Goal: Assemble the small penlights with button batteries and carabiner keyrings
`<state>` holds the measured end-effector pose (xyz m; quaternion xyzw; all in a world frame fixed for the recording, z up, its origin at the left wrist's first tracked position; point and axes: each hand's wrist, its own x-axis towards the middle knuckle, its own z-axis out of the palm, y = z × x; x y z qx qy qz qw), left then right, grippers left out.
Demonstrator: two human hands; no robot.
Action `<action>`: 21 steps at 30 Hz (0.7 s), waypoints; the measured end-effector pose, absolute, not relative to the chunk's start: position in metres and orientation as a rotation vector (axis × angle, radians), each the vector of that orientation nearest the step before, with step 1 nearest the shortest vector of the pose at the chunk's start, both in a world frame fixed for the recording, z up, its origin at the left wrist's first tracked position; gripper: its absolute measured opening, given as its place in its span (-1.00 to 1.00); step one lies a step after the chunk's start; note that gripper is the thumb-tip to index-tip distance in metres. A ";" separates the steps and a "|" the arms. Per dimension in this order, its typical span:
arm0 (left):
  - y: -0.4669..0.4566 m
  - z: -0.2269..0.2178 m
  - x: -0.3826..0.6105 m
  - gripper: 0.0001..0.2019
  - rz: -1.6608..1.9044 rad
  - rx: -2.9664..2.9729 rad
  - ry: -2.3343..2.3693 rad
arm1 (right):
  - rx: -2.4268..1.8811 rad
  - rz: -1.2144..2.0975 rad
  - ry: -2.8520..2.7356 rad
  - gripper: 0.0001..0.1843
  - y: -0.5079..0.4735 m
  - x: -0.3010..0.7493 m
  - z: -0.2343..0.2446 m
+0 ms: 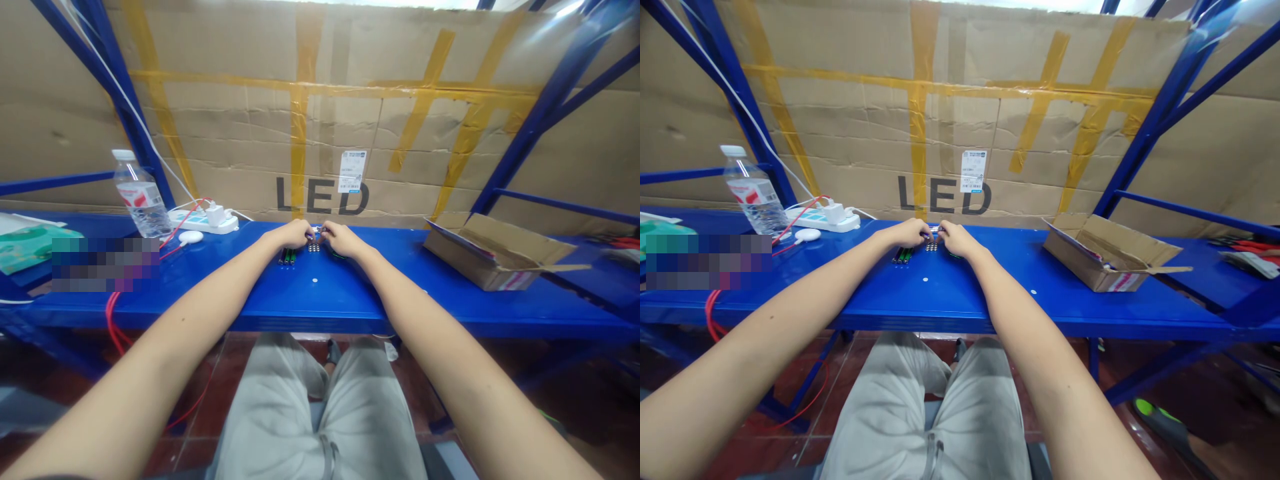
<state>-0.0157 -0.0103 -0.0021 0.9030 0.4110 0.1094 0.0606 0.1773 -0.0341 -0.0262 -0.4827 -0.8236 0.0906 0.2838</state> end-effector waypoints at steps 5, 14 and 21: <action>-0.011 -0.002 -0.015 -0.53 0.326 2.725 1.255 | -1.268 0.262 -2.197 -0.87 -0.033 0.177 -0.027; -0.013 0.000 -0.014 -0.53 0.312 2.706 1.275 | -1.271 0.267 -2.192 -0.86 -0.033 0.178 -0.027; -0.013 0.000 -0.014 -0.54 0.335 2.686 1.254 | -1.284 0.261 -2.194 -0.86 -0.035 0.177 -0.026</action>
